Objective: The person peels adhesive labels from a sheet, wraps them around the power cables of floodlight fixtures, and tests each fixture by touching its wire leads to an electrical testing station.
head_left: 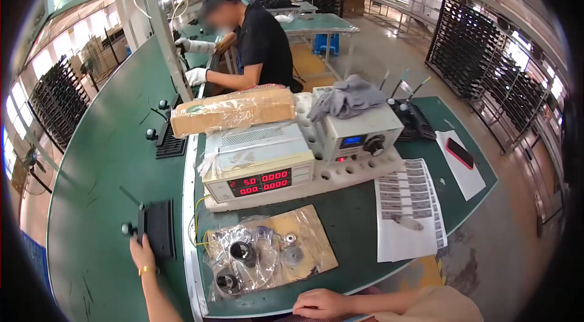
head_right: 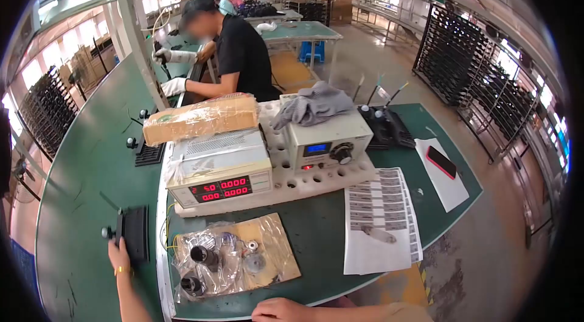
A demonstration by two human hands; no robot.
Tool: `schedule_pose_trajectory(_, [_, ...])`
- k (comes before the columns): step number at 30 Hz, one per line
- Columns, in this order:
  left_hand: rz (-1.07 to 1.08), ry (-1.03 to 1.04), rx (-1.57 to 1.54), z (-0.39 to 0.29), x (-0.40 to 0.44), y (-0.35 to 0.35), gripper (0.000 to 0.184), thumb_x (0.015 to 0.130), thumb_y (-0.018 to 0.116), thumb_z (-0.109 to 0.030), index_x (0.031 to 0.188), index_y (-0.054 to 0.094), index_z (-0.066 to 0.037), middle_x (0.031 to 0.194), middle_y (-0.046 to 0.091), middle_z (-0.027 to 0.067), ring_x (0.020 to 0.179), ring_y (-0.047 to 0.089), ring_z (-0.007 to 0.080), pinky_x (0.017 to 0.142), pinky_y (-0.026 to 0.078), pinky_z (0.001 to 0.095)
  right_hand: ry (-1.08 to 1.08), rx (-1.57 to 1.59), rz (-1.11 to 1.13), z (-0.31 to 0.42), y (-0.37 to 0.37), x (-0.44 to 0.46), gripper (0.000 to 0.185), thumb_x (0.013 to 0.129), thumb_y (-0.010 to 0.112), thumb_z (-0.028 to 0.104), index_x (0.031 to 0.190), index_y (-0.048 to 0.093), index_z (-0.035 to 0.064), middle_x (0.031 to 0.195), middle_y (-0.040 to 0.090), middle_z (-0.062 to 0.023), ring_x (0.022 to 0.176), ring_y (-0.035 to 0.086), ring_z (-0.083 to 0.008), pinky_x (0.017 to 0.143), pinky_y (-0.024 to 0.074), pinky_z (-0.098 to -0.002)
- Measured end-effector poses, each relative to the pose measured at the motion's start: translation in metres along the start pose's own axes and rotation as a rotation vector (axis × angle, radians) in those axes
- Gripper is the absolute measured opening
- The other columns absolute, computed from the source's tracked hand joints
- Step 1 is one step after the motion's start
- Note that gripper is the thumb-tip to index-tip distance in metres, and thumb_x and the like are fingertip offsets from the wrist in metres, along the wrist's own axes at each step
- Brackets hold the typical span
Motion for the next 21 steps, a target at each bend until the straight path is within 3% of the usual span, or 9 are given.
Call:
schedule_pose_trajectory(3, [0.001, -0.006, -0.031, 0.021, -0.080, -0.079, 0.030, 0.091, 0.061, -0.021, 0.103, 0.056, 0.006, 0.095, 0.061, 0.0222, 0.088, 0.057, 0.0352, 0.083, 0.045, 0.0400, 0.155, 0.115, 0.073, -0.004, -0.001, -0.005, 0.014, 0.094, 0.056, 0.013, 0.096, 0.063, 0.0012, 0.088, 0.064, -0.0091, 0.080, 0.064, -0.0222, 0.073, 0.0490, -0.0315])
schedule_pose_trajectory(4, [0.011, 0.021, -0.083, 0.034, -0.108, -0.101, 0.027, 0.090, 0.061, -0.018, 0.102, 0.056, 0.006, 0.092, 0.061, 0.0194, 0.087, 0.058, 0.0291, 0.080, 0.046, 0.0373, 0.144, 0.139, 0.059, -0.003, -0.001, -0.004, 0.015, 0.094, 0.056, 0.015, 0.096, 0.063, 0.0017, 0.082, 0.063, -0.0084, 0.076, 0.063, -0.0212, 0.071, 0.0487, -0.0309])
schedule_pose_trajectory(5, [0.121, -0.092, -0.178, 0.023, -0.136, -0.129, 0.024, 0.089, 0.060, -0.013, 0.104, 0.057, 0.005, 0.097, 0.061, 0.0156, 0.091, 0.059, 0.0212, 0.083, 0.046, 0.0325, 0.134, 0.164, 0.047, -0.001, -0.002, -0.003, 0.016, 0.093, 0.056, 0.017, 0.096, 0.062, 0.0022, 0.077, 0.061, -0.0078, 0.073, 0.062, -0.0202, 0.069, 0.0484, -0.0303])
schedule_pose_trajectory(6, [0.087, -0.039, -0.215, 0.074, -0.156, -0.133, 0.024, 0.091, 0.058, -0.016, 0.102, 0.058, 0.005, 0.091, 0.060, 0.0109, 0.084, 0.055, 0.0180, 0.079, 0.045, 0.0306, 0.186, 0.157, 0.050, -0.002, -0.003, -0.002, 0.016, 0.094, 0.056, 0.017, 0.096, 0.062, 0.0022, 0.077, 0.062, -0.0064, 0.073, 0.061, -0.0178, 0.069, 0.0485, -0.0295])
schedule_pose_trajectory(9, [0.135, -0.126, -0.438, -0.023, -0.240, -0.181, 0.025, 0.090, 0.056, -0.013, 0.108, 0.058, 0.004, 0.098, 0.060, 0.0071, 0.088, 0.054, 0.0158, 0.083, 0.045, 0.0283, 0.485, 0.372, 0.068, 0.008, -0.006, 0.004, 0.019, 0.096, 0.054, 0.019, 0.097, 0.063, 0.0019, 0.078, 0.062, -0.0028, 0.074, 0.059, -0.0105, 0.070, 0.0482, -0.0270])
schedule_pose_trajectory(12, [0.338, -0.173, -0.624, -0.115, -0.289, -0.183, 0.029, 0.086, 0.063, -0.007, 0.112, 0.057, 0.004, 0.108, 0.061, 0.0129, 0.100, 0.058, 0.0180, 0.090, 0.045, 0.0299, 0.364, 0.230, 0.009, 0.032, -0.025, 0.027, 0.019, 0.097, 0.053, 0.016, 0.102, 0.063, 0.0012, 0.083, 0.064, -0.0028, 0.078, 0.058, -0.0077, 0.071, 0.0477, -0.0244])
schedule_pose_trajectory(15, [0.502, 0.136, -0.655, -0.170, -0.314, -0.151, 0.034, 0.083, 0.066, -0.006, 0.114, 0.058, 0.002, 0.113, 0.062, 0.0147, 0.103, 0.059, 0.0232, 0.092, 0.045, 0.0320, 0.169, 0.218, -0.082, 0.083, -0.041, 0.046, 0.017, 0.096, 0.053, 0.012, 0.105, 0.064, 0.0021, 0.087, 0.064, -0.0034, 0.081, 0.057, -0.0081, 0.070, 0.0472, -0.0236])
schedule_pose_trajectory(18, [0.694, 0.201, -0.768, -0.218, -0.322, -0.123, 0.032, 0.082, 0.068, -0.009, 0.111, 0.059, 0.002, 0.112, 0.063, 0.0158, 0.103, 0.061, 0.0263, 0.092, 0.046, 0.0334, 0.068, 0.160, -0.165, 0.101, -0.047, 0.044, 0.020, 0.095, 0.057, 0.014, 0.109, 0.062, 0.0003, 0.089, 0.063, -0.0011, 0.077, 0.055, -0.0058, 0.067, 0.0458, -0.0210])
schedule_pose_trajectory(21, [0.794, 0.252, -0.789, -0.237, -0.329, -0.104, 0.032, 0.084, 0.068, -0.012, 0.111, 0.059, 0.004, 0.110, 0.063, 0.0166, 0.103, 0.061, 0.0281, 0.092, 0.046, 0.0343, 0.213, -0.022, -0.259, 0.101, -0.064, 0.028, 0.019, 0.094, 0.059, 0.013, 0.108, 0.062, 0.0003, 0.087, 0.062, 0.0000, 0.077, 0.055, -0.0055, 0.068, 0.0466, -0.0217])
Point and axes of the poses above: each hand's wrist, its own x-axis towards the middle knuckle, its own y-axis out of the palm, z = x × y, the point moved 3 cm from there along x, towards the middle knuckle
